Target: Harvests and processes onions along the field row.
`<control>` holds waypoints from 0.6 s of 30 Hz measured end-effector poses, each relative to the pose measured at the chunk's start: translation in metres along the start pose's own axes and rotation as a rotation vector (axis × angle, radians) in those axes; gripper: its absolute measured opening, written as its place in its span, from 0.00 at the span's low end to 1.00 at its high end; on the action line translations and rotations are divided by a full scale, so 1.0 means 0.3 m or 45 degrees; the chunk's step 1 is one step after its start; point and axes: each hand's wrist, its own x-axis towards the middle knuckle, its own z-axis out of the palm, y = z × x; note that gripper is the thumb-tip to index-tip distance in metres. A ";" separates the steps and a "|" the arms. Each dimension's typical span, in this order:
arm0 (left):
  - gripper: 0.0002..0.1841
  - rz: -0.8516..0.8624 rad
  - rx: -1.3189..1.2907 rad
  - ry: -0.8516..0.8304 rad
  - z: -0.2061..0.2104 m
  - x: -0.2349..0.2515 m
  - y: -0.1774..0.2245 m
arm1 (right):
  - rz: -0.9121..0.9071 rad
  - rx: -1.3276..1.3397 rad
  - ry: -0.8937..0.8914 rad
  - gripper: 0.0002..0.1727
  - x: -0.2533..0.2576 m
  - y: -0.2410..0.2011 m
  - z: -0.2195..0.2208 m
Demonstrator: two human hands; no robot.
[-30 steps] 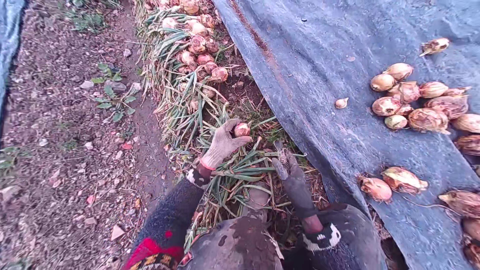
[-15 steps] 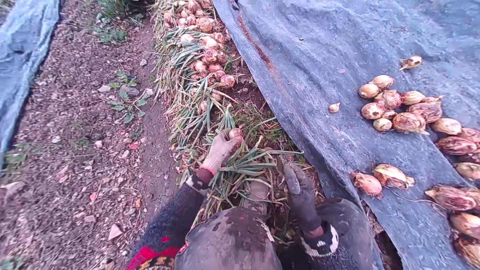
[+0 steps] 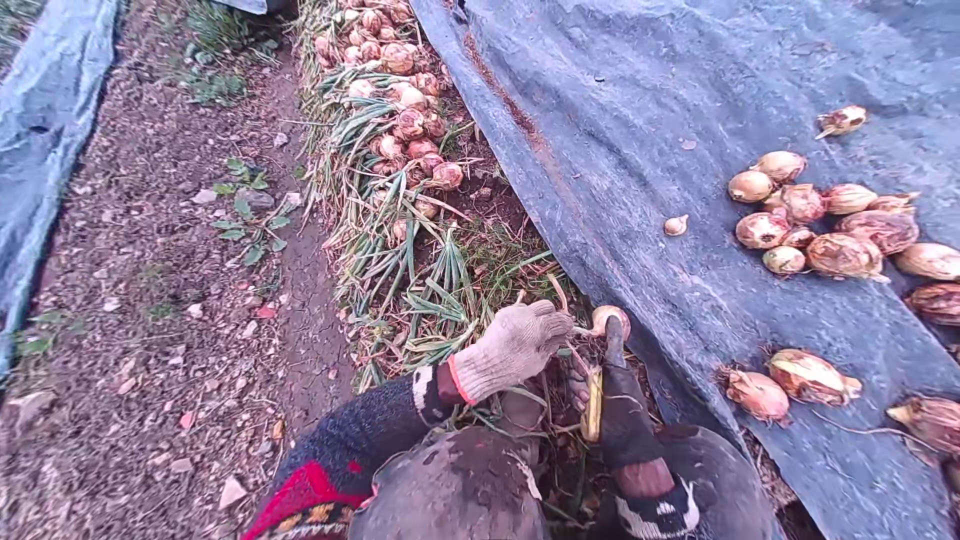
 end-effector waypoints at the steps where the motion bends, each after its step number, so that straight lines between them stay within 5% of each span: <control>1: 0.11 0.039 0.011 0.102 -0.020 0.054 -0.020 | -0.141 0.031 -0.012 0.46 -0.031 -0.016 0.037; 4: 0.11 -0.178 0.393 0.479 -0.138 0.226 -0.185 | -1.119 -0.076 -0.252 0.26 -0.151 -0.080 0.072; 6: 0.17 -0.601 0.670 0.441 -0.241 0.314 -0.388 | -1.729 -0.363 -0.157 0.31 -0.203 -0.163 0.052; 7: 0.29 -0.787 0.728 0.391 -0.284 0.345 -0.492 | -1.837 -0.461 -0.099 0.32 -0.202 -0.178 0.031; 9: 0.45 -1.004 0.752 0.374 -0.335 0.380 -0.704 | -1.692 -0.547 0.165 0.30 -0.153 -0.142 0.038; 13: 0.52 -1.139 0.738 0.307 -0.341 0.415 -1.006 | -1.007 -1.083 0.492 0.33 0.032 -0.043 -0.006; 18: 0.53 -1.130 0.647 0.360 -0.300 0.416 -1.025 | -0.666 -1.554 0.579 0.36 0.085 -0.023 -0.005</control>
